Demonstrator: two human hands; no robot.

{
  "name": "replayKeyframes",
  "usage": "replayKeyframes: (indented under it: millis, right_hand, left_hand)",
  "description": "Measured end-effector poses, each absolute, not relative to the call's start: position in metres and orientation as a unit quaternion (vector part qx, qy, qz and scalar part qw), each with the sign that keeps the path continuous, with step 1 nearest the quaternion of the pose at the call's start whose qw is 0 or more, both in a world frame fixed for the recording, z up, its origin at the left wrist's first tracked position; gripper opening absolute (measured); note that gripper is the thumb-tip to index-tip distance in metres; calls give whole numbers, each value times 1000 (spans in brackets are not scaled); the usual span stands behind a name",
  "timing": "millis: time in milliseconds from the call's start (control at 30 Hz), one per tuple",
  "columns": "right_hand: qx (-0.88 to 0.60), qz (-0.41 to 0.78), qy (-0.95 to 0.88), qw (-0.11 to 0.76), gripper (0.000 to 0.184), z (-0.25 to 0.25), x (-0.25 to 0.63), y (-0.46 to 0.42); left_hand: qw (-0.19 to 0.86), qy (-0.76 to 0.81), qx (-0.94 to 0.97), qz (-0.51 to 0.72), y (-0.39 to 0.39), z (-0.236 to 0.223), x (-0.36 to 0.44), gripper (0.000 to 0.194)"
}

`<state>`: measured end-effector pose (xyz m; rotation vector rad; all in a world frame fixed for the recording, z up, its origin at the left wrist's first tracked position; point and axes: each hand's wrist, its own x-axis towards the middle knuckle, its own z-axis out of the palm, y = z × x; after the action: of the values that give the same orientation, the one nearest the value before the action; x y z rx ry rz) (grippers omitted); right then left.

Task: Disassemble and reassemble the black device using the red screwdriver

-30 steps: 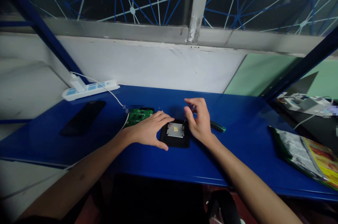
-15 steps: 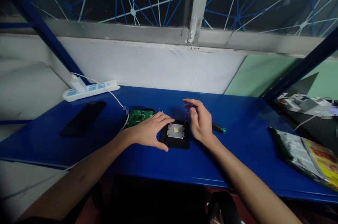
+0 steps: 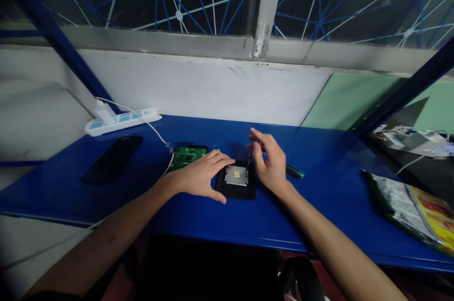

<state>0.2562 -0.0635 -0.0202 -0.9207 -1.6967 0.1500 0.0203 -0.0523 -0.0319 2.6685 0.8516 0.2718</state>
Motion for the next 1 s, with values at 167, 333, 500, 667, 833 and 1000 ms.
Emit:
replayKeyframes:
  millis: [167,333,500,667,833,1000]
  right_hand:
    - [-394,54,-695,599,44,-20,259,-62]
    - [-407,67,-661,626,39,-23,260,-58]
    - [-413,101,-653,627,28,-28,259,-54]
    - [-415,133,-645,627,26,-34,259,-51]
    - [-411,154,-641,630,24,-37,256,-51]
    - [-408,149,-638,636,22,-39,255,-49]
  left_hand:
    - [167,301,935,90,-53,-28,20,109]
    - [171,295,935,94,-53,-27,19,104]
    - [164,300,935,96,-50,-24,17,104]
    - [160,312,928,128,-48,-17,16,86]
    - [128,304,934,138,-49,-21,20,78]
    - [112,300,937,140,-46,-29,22,77]
